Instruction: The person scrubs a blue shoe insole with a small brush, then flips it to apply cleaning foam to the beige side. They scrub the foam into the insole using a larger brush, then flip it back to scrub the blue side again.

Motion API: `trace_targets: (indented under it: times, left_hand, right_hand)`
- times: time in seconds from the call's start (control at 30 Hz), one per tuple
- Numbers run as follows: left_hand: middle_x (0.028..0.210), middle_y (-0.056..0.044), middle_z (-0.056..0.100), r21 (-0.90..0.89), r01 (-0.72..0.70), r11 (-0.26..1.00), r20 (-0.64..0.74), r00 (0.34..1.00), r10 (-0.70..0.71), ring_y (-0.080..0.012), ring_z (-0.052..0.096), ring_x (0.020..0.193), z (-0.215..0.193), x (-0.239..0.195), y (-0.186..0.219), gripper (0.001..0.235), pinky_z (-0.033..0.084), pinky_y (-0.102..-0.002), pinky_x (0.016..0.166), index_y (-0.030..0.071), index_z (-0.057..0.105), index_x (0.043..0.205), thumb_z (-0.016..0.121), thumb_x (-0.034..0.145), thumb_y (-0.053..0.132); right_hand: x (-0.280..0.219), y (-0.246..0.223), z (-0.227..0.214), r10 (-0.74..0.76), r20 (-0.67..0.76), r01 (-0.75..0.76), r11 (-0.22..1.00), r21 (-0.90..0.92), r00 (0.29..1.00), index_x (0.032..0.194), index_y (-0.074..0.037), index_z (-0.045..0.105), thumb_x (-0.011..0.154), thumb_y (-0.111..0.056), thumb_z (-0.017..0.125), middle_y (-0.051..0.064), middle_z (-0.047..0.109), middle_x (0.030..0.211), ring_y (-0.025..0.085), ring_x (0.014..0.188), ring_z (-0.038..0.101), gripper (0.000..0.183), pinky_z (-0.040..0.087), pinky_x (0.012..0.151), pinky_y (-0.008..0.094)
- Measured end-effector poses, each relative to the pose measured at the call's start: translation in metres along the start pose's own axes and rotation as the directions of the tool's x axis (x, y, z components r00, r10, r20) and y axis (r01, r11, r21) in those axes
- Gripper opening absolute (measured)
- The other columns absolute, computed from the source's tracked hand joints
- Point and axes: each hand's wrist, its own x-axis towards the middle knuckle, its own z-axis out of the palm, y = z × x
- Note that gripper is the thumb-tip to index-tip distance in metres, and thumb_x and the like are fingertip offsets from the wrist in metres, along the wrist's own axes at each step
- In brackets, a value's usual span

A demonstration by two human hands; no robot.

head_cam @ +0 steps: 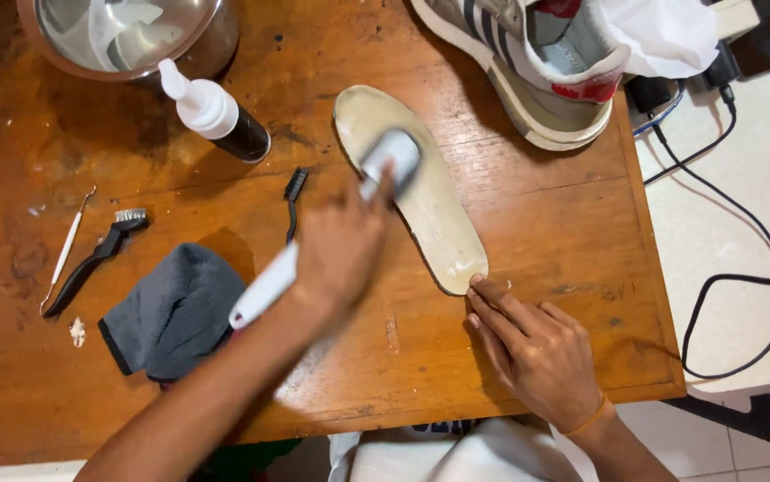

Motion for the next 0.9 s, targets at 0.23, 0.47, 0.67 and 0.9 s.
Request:
trace_targets:
  times: [0.23,0.47,0.67,0.9]
  left_hand:
    - [0.122,-0.013,0.069,-0.029,0.018,0.999,0.247,0.969,-0.011,-0.0279,0.074,0.056,-0.015,0.038,-0.012,0.092,0.062,-0.036,0.030,0.026,0.029,0.160,0.066,0.082,-0.008]
    - [0.126,-0.023,0.060,-0.231,-0.140,0.963,0.394,0.891,0.224,-0.0266,0.070,0.060,-0.063,0.011,0.013,0.099,0.064,-0.036,0.041,0.016,0.014,0.164,0.057,0.080,-0.017]
    - [0.120,-0.017,0.065,0.039,0.090,0.995,0.097,0.991,-0.093,-0.0297,0.071,0.056,0.013,0.052,-0.018,0.073,0.054,-0.047,0.047,0.015,0.031,0.159,0.056,0.090,0.014]
    - [0.130,-0.019,0.062,-0.025,0.094,0.995,0.132,0.987,-0.090,-0.0338,0.075,0.060,0.032,0.071,-0.028,0.066,0.052,-0.049,0.049,0.018,0.032,0.158,0.047,0.094,0.015]
  right_hand:
    - [0.002,0.000,0.002,0.026,0.006,-0.026,0.999,0.020,1.000,0.109,-0.009,0.077,0.096,-0.020,0.072,0.001,0.076,0.120,0.017,0.068,0.068,0.017,0.051,0.060,0.029]
    - [0.000,0.005,0.003,0.040,0.007,-0.040,0.995,0.094,0.999,0.113,-0.009,0.075,0.095,-0.020,0.072,0.002,0.074,0.122,0.016,0.071,0.070,0.021,0.053,0.062,0.030]
    - [0.000,0.004,0.004,0.034,0.001,-0.034,0.993,0.109,0.999,0.111,-0.009,0.075,0.094,-0.017,0.073,0.003,0.076,0.119,0.017,0.085,0.075,0.019,0.057,0.067,0.031]
    - [0.001,0.005,0.008,0.060,-0.018,-0.057,0.991,0.123,0.998,0.109,-0.010,0.075,0.092,-0.016,0.075,0.003,0.076,0.118,0.015,0.081,0.075,0.018,0.058,0.064,0.028]
